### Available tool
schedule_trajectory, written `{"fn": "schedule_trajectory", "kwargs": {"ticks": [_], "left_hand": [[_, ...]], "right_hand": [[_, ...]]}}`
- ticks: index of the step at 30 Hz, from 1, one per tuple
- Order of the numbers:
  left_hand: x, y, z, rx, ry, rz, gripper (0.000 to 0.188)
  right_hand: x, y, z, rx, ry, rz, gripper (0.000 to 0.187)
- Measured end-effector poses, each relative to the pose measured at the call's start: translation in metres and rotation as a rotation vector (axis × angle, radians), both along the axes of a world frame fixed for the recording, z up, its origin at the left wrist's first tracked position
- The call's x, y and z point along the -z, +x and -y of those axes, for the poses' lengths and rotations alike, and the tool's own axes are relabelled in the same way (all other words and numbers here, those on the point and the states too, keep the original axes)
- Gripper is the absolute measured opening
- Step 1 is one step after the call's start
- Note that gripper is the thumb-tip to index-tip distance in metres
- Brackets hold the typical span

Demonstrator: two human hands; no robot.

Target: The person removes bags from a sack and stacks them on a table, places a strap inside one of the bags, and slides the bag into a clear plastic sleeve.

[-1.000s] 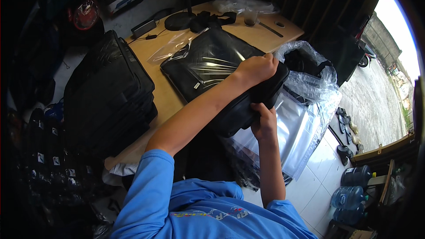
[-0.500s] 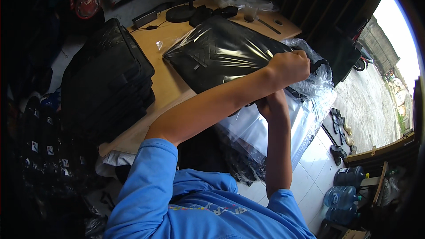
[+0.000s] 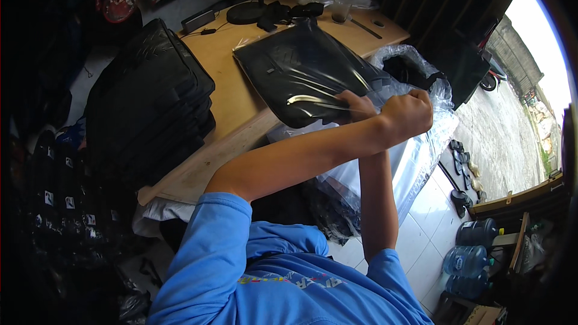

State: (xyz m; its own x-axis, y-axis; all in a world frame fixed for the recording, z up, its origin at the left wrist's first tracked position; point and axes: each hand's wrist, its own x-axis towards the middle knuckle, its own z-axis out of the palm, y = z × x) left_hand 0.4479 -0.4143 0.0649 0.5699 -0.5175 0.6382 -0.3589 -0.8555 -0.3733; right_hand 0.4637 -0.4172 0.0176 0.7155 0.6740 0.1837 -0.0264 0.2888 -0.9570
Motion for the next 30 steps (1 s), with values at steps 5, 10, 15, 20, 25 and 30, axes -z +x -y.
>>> {"fn": "schedule_trajectory", "kwargs": {"ticks": [5,10,15,20,25,30], "left_hand": [[-0.005,-0.024,0.004,0.007,-0.095,0.027,0.024],[-0.008,-0.04,-0.01,-0.105,-0.063,-0.092,0.024],[0.003,-0.07,-0.03,-0.404,-0.126,-0.049,0.021],[0.022,-0.136,-0.068,-0.569,-0.16,-0.1,0.018],[0.028,-0.167,-0.085,-0.567,-0.227,-0.311,0.022],[0.029,-0.178,-0.079,-0.4,-0.001,-0.251,0.034]], "right_hand": [[0.024,0.003,-0.002,0.136,-0.086,0.562,0.021],[0.019,-0.038,-0.01,0.24,-0.139,0.775,0.027],[0.051,-0.05,-0.021,0.427,-0.494,0.638,0.027],[0.061,-0.066,-0.031,0.49,-0.362,0.556,0.032],[0.096,-0.044,-0.043,0.378,-0.066,0.283,0.034],[0.116,-0.031,-0.074,0.449,-0.276,0.333,0.02]]}}
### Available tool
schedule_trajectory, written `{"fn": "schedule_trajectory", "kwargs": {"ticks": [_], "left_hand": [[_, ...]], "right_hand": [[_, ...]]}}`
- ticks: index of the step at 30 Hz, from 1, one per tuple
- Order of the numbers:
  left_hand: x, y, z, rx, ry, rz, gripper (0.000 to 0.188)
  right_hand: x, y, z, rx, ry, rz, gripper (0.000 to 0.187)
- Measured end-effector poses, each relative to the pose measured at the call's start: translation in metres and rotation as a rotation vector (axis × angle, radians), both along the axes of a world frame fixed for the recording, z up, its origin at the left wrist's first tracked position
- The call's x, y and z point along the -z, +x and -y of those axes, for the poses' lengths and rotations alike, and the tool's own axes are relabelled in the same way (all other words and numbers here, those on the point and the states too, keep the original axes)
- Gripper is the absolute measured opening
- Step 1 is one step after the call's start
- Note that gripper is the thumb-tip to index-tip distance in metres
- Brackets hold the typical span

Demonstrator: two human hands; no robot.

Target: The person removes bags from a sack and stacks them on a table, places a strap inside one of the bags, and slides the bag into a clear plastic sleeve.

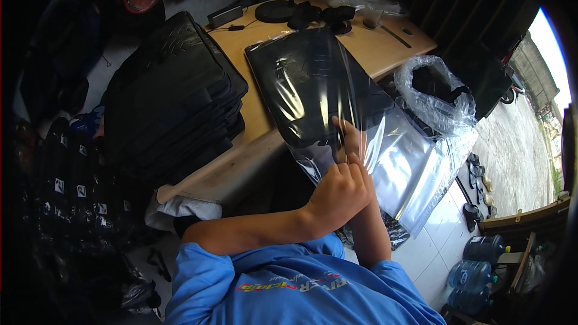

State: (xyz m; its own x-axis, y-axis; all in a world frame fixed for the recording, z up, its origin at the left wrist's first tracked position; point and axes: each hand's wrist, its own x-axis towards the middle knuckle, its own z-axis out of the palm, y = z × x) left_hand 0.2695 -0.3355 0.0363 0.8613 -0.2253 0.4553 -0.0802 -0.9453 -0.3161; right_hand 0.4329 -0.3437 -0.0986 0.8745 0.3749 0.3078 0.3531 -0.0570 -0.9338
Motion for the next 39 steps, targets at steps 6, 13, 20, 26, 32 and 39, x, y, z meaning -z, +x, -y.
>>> {"fn": "schedule_trajectory", "kwargs": {"ticks": [6,13,20,26,32,39], "left_hand": [[0.0,0.001,0.005,0.076,-0.021,0.024,0.039],[0.008,0.01,-0.009,0.175,-0.153,-0.011,0.036],[-0.004,0.028,-0.004,0.302,-0.348,-0.074,0.021],[-0.053,0.169,-0.019,0.427,-0.518,-0.023,0.033],[-0.017,0.236,-0.009,0.382,-0.185,-0.666,0.038],[0.001,0.242,0.001,0.489,-0.252,-0.613,0.031]], "right_hand": [[-0.059,-0.021,-0.008,-0.207,0.671,-0.957,0.009],[-0.076,-0.031,0.012,-0.113,0.473,-1.041,0.007],[-0.075,-0.036,0.014,-0.084,0.417,-0.574,0.023],[-0.039,-0.038,0.015,-0.205,0.533,-0.446,0.025],[-0.055,-0.029,0.013,-0.305,0.692,-0.684,0.024],[-0.008,0.002,0.037,-0.18,0.001,0.086,0.03]]}}
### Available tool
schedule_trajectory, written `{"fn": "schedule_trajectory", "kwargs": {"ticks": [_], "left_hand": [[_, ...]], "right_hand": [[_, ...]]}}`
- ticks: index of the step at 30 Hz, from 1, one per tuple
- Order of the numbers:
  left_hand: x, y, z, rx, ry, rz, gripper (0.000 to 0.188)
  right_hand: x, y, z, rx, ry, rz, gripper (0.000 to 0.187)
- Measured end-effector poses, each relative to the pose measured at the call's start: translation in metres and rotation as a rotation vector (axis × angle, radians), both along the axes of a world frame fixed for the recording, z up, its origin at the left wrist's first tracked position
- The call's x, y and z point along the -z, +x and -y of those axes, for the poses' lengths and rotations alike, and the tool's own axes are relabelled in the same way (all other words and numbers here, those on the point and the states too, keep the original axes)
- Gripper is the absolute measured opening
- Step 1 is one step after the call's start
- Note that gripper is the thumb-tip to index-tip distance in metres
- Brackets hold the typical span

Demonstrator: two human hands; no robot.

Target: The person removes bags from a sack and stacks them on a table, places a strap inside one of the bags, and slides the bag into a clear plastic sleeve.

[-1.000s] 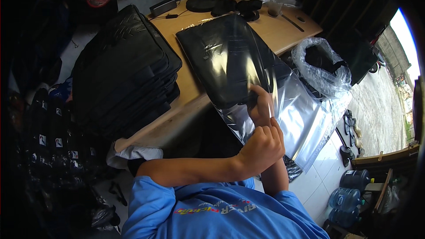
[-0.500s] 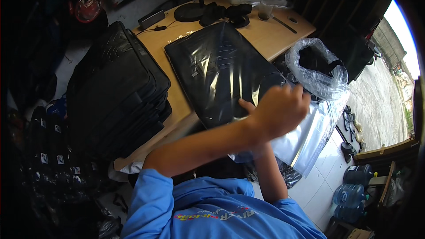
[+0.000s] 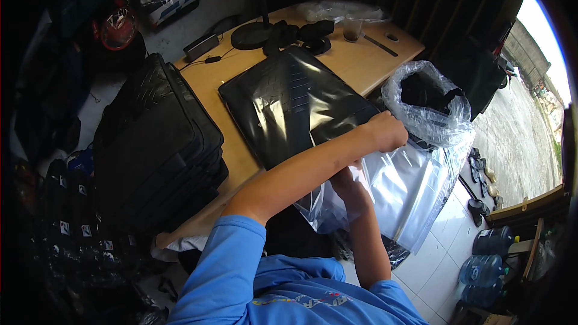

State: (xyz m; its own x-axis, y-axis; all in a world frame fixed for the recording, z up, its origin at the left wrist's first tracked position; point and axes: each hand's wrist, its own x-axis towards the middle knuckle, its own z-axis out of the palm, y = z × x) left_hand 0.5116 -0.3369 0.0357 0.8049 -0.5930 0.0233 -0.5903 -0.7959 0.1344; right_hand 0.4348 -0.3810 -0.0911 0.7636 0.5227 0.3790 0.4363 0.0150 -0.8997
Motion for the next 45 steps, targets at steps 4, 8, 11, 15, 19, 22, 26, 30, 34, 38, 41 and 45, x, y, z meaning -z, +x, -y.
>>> {"fn": "schedule_trajectory", "kwargs": {"ticks": [4,8,11,15,19,22,26,30,34,38,41,45], "left_hand": [[0.015,-0.005,0.008,-0.041,-0.094,0.058,0.028],[0.019,-0.009,0.009,-0.081,-0.149,0.059,0.028],[0.008,-0.026,0.001,-0.037,-0.294,0.065,0.026],[-0.008,-0.065,-0.038,-0.052,-0.411,0.21,0.028],[-0.002,-0.056,-0.129,-0.581,-0.417,0.342,0.037],[0.032,-0.039,-0.195,-0.924,-0.151,0.304,0.056],[0.042,-0.035,-0.186,-0.982,-0.115,0.111,0.064],[0.011,-0.014,-0.179,-1.008,-0.056,-0.091,0.064],[0.024,0.023,-0.192,-0.82,-0.08,0.24,0.061],[0.049,0.028,-0.182,-0.87,-0.109,0.135,0.062],[0.051,0.029,-0.182,-0.887,-0.063,0.144,0.061],[0.051,0.031,-0.18,-0.894,-0.046,0.16,0.06]], "right_hand": [[-0.003,-0.007,-0.001,-0.342,0.737,-0.726,0.032],[0.014,-0.004,0.004,-0.406,0.537,-0.576,0.035],[0.022,-0.013,0.004,-0.197,0.562,-0.815,0.037],[-0.001,-0.013,0.018,-0.098,0.696,-1.11,0.033],[-0.022,-0.008,0.033,0.08,0.633,-0.948,0.015],[-0.031,-0.002,0.042,-0.025,0.825,-1.123,0.018],[-0.061,-0.005,0.039,0.206,0.781,-0.887,0.026],[-0.061,0.007,0.049,0.231,0.715,-0.986,0.017],[-0.054,0.011,0.047,0.096,0.609,-1.124,0.019],[-0.032,0.009,0.062,0.215,0.515,-1.086,0.035],[-0.027,0.001,0.068,0.136,0.544,-0.961,0.044],[-0.03,0.006,0.066,0.048,0.664,-1.015,0.044]]}}
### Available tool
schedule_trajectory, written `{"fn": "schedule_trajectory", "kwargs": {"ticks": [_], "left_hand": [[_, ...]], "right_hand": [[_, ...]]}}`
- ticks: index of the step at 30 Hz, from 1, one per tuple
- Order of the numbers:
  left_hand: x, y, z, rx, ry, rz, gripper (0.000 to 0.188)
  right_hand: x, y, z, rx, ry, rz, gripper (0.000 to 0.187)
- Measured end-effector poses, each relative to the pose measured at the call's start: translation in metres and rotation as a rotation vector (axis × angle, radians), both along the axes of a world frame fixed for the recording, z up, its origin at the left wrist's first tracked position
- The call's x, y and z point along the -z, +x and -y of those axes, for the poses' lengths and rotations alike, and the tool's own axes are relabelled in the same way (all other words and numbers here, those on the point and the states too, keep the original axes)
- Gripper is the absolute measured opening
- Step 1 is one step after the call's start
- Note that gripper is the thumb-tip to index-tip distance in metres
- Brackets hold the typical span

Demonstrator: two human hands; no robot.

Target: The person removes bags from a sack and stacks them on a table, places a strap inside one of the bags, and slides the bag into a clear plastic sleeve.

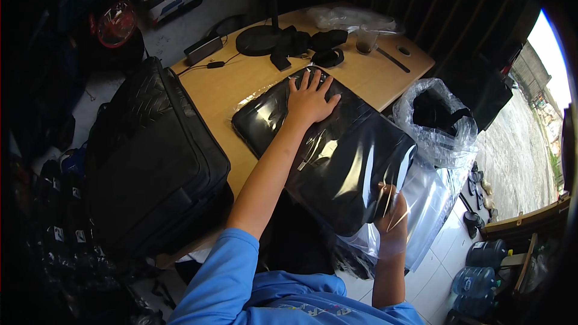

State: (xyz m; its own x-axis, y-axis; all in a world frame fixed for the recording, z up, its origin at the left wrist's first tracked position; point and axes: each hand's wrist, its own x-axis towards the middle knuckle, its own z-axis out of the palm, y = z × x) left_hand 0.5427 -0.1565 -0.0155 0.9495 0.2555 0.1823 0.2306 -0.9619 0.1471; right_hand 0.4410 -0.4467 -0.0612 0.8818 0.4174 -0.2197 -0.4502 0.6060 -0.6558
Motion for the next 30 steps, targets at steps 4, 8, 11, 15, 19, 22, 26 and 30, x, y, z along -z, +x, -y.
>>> {"fn": "schedule_trajectory", "kwargs": {"ticks": [4,8,11,15,19,22,26,30], "left_hand": [[0.001,-0.004,0.003,0.053,-0.025,0.107,0.06],[-0.013,-0.027,0.002,0.089,-0.174,0.269,0.052],[-0.029,-0.069,0.003,0.123,-0.28,0.471,0.045],[-0.02,-0.151,0.044,0.231,-0.226,0.483,0.051],[-0.012,-0.196,0.07,0.408,-0.202,0.293,0.051],[-0.009,-0.199,0.067,0.393,-0.156,0.245,0.054],[-0.014,-0.206,0.072,0.378,-0.105,0.228,0.055],[-0.027,-0.225,0.103,0.564,-0.339,0.257,0.059]], "right_hand": [[-0.027,-0.02,-0.027,0.174,-0.057,-0.094,0.021],[-0.041,-0.024,-0.033,0.11,-0.161,0.012,0.022],[-0.041,-0.023,-0.037,0.055,-0.042,-0.122,0.021],[-0.043,-0.03,-0.045,0.23,-0.105,-0.096,0.021],[-0.035,-0.021,-0.066,0.066,-0.088,-0.275,0.015],[-0.025,-0.029,-0.077,0.157,0.039,-0.181,0.017],[-0.021,-0.022,-0.083,0.117,0.075,-0.221,0.014],[-0.019,-0.056,-0.091,0.164,0.168,0.041,0.027]]}}
